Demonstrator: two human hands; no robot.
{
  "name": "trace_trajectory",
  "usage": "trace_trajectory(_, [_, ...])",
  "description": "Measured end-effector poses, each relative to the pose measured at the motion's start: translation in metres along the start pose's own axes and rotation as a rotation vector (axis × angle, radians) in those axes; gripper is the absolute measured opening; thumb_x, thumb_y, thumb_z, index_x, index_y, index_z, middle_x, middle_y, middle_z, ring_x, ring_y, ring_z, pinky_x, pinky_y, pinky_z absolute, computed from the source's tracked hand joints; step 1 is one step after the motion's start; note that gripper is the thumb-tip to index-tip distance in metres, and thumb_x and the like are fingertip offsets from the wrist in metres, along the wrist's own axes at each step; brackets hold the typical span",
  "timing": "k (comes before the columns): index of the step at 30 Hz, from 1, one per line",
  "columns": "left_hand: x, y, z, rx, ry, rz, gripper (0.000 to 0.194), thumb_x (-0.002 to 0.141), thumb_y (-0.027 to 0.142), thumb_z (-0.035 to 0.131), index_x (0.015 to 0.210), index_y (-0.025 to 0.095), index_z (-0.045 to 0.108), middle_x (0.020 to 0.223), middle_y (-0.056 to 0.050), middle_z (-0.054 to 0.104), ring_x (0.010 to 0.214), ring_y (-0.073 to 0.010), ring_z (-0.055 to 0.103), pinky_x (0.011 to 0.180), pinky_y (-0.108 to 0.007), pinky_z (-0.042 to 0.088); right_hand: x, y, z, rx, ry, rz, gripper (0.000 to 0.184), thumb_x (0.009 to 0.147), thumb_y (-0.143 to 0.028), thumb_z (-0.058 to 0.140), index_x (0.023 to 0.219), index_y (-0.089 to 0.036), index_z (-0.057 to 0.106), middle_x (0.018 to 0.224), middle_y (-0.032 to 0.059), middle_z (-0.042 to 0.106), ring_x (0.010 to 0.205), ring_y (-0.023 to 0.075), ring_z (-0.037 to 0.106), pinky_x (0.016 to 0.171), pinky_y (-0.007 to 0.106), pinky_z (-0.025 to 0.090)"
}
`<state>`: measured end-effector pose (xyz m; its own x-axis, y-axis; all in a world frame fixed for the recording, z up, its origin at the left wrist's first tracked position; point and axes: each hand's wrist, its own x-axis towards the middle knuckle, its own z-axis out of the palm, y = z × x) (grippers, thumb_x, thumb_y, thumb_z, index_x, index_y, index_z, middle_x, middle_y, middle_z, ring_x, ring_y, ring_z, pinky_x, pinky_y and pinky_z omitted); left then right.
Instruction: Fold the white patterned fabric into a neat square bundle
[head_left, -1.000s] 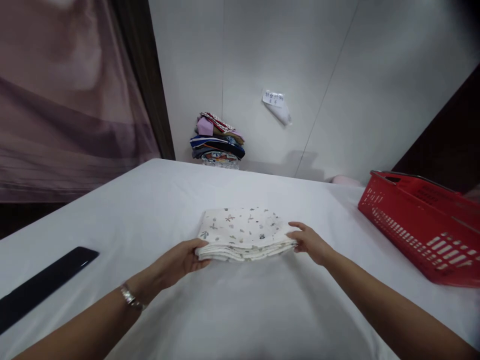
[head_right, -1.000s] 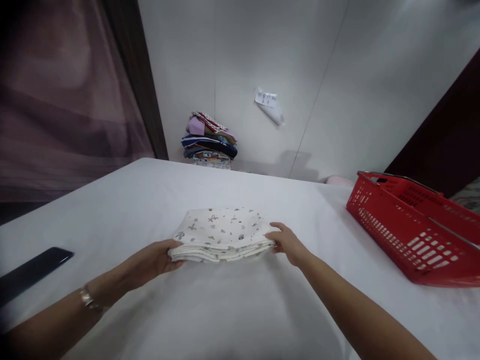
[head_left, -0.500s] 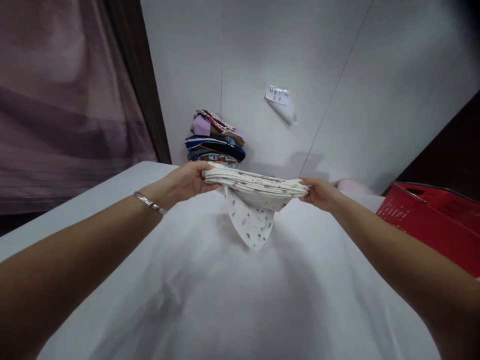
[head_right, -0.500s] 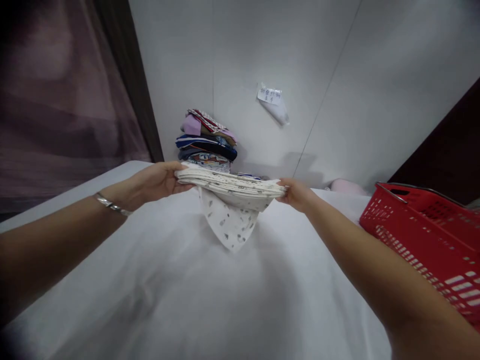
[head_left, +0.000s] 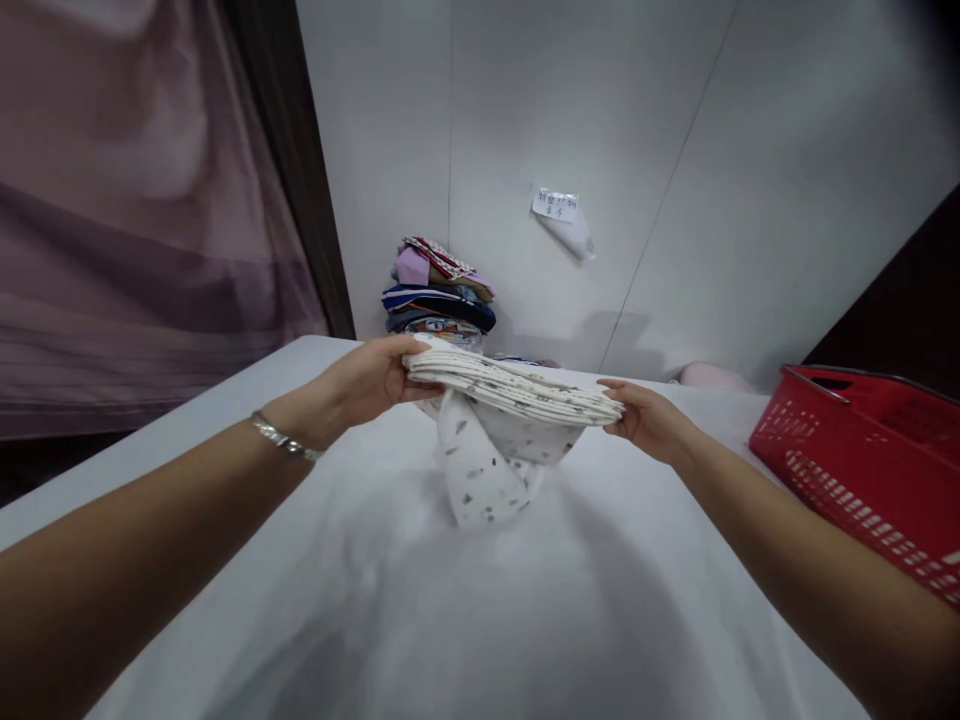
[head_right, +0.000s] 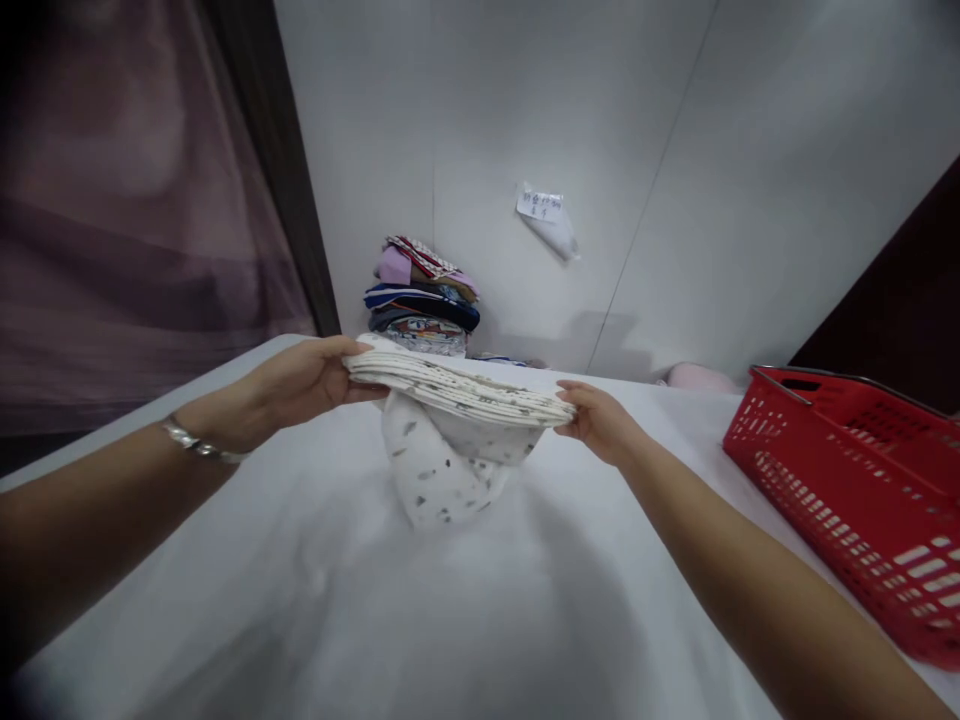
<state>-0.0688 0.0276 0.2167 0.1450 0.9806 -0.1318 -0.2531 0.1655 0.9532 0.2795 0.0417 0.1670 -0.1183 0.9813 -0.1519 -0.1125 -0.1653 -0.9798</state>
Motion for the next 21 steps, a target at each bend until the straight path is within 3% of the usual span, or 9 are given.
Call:
trace_trajectory(3, [0.006,0.002,0.013,-0.022,0.019,-0.003,0.023,0.072,0.015,0.050,0.090,0.008,0.062,0.082,-0.012,0.067,0.079,-0.0219,0.064,0.073,-0.037,0.055,-0.003,-0.008,-0.001,-0.013,0.017,0.001,0.020,0.075,-0.016,0.057,0.095,-0.015,0.059,0.081,0.0062,0.064,0.065,0.0131,0.060,0.051,0.020,0.053])
trace_trajectory(6, [0.005,0.013,0.029,-0.101,0.031,0.076,0.020,0.072,0.014,0.049,0.087,0.009,0.061,0.075,-0.009,0.066,0.072,-0.0194,0.064,0.075,-0.039,0.055,-0.006,-0.027,-0.002,0.031,0.090,-0.128,0.018,0.075,-0.015,0.055,0.093,-0.016,0.058,0.084,0.0065,0.064,0.068,0.0130,0.060,0.054,0.020,0.053])
trace_trajectory(9, [-0.014,0.015,0.039,-0.192,-0.013,0.159,0.022,0.073,0.013,0.049,0.091,0.010,0.061,0.080,-0.008,0.067,0.075,-0.0186,0.064,0.080,-0.041,0.054,-0.022,-0.041,-0.004,0.082,0.151,-0.287,0.029,0.072,-0.015,0.059,0.100,-0.019,0.055,0.086,0.0028,0.064,0.067,0.0119,0.060,0.057,0.023,0.055])
trace_trajectory(11, [-0.030,0.002,0.034,-0.231,-0.040,0.171,0.025,0.075,0.014,0.048,0.097,0.010,0.061,0.089,-0.009,0.068,0.084,-0.0188,0.064,0.083,-0.039,0.053,-0.037,-0.033,-0.004,0.092,0.138,-0.316,0.040,0.070,-0.016,0.063,0.108,-0.022,0.051,0.088,0.0016,0.064,0.067,0.0123,0.061,0.057,0.024,0.055])
trace_trajectory(13, [-0.042,-0.027,0.018,-0.240,-0.018,0.130,0.027,0.077,0.014,0.048,0.102,0.011,0.061,0.097,-0.009,0.068,0.090,-0.0190,0.063,0.084,-0.036,0.053,-0.049,-0.006,0.001,0.082,0.099,-0.254,0.052,0.068,-0.016,0.066,0.116,-0.023,0.047,0.092,0.0025,0.064,0.070,0.0139,0.062,0.057,0.027,0.056])
trace_trajectory(15, [-0.046,-0.067,-0.005,-0.220,0.083,0.026,0.024,0.078,0.015,0.049,0.099,0.011,0.061,0.097,-0.009,0.068,0.088,-0.0184,0.064,0.081,-0.033,0.054,-0.054,0.036,0.010,0.058,0.079,-0.121,0.063,0.068,-0.017,0.068,0.124,-0.024,0.041,0.094,0.0035,0.063,0.071,0.0150,0.063,0.061,0.030,0.058])
trace_trajectory(18, [-0.044,-0.130,-0.041,-0.163,0.277,-0.178,0.017,0.077,0.010,0.049,0.089,0.010,0.061,0.086,-0.009,0.069,0.077,-0.0168,0.066,0.071,-0.026,0.056,-0.052,0.108,0.031,0.017,0.110,0.157,0.070,0.067,-0.013,0.066,0.129,-0.020,0.035,0.085,0.0029,0.062,0.065,0.0139,0.061,0.062,0.032,0.058])
trace_trajectory(21, [-0.046,-0.169,-0.064,-0.145,0.358,-0.305,0.015,0.075,0.009,0.051,0.088,0.010,0.060,0.081,-0.009,0.068,0.073,-0.0173,0.066,0.068,-0.027,0.056,-0.049,0.156,0.044,-0.039,0.085,0.321,0.070,0.067,-0.013,0.064,0.131,-0.019,0.033,0.085,0.0032,0.063,0.065,0.0145,0.061,0.061,0.032,0.057])
